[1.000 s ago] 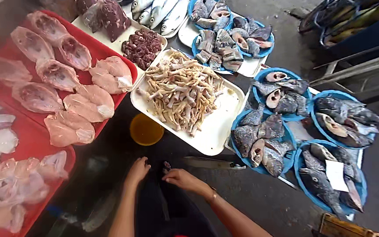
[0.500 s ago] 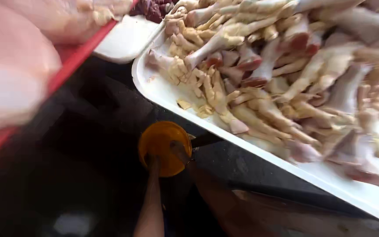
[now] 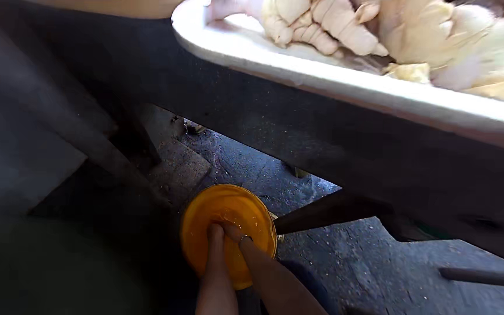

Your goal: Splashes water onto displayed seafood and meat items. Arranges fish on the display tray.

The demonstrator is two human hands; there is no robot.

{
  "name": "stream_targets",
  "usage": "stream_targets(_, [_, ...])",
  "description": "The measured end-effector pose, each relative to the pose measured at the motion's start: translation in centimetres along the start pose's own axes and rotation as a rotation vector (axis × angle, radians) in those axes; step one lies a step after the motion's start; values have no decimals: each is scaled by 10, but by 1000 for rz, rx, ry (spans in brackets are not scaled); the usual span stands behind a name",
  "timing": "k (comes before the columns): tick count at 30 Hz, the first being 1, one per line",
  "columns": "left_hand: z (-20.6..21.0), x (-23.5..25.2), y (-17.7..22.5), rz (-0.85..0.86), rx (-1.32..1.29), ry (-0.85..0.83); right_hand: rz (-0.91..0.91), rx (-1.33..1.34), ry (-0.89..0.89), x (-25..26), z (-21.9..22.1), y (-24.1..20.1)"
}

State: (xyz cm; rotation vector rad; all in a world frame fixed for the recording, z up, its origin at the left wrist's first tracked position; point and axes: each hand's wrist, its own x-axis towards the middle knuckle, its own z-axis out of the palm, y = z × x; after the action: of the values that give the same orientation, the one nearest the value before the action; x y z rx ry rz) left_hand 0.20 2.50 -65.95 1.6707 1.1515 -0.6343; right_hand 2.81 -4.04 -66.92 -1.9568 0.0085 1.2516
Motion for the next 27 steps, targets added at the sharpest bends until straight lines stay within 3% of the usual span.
stream_targets(3, [0,2,3,35,198,-124,41,-225,-52,-6,-9,-3])
stream_targets(5, [0,-6,-1,49,308,-109,70,-259,-43,1,-5,5])
stream_targets(9, [-11,-18,6,131,479,106,29,-303,-3,29,9,20])
stream_targets(11, [-21,-12,9,175,438,254,-43,-380,56,40,8,17])
stream_targets(15, [-28,8,1,163,380,412,-80,-470,212,20,-13,-12])
stream_targets(19, [-18,8,-8,10,377,286,159,-151,199,4,-26,-6])
stream_targets(22, [-23,-5,-11,-68,341,88,235,270,249,6,-22,16])
stream_targets(25, [-21,-1,-9,-51,191,70,219,508,238,2,-21,12])
stream_targets(27, [-14,6,-8,-14,-40,110,137,559,300,0,-25,0])
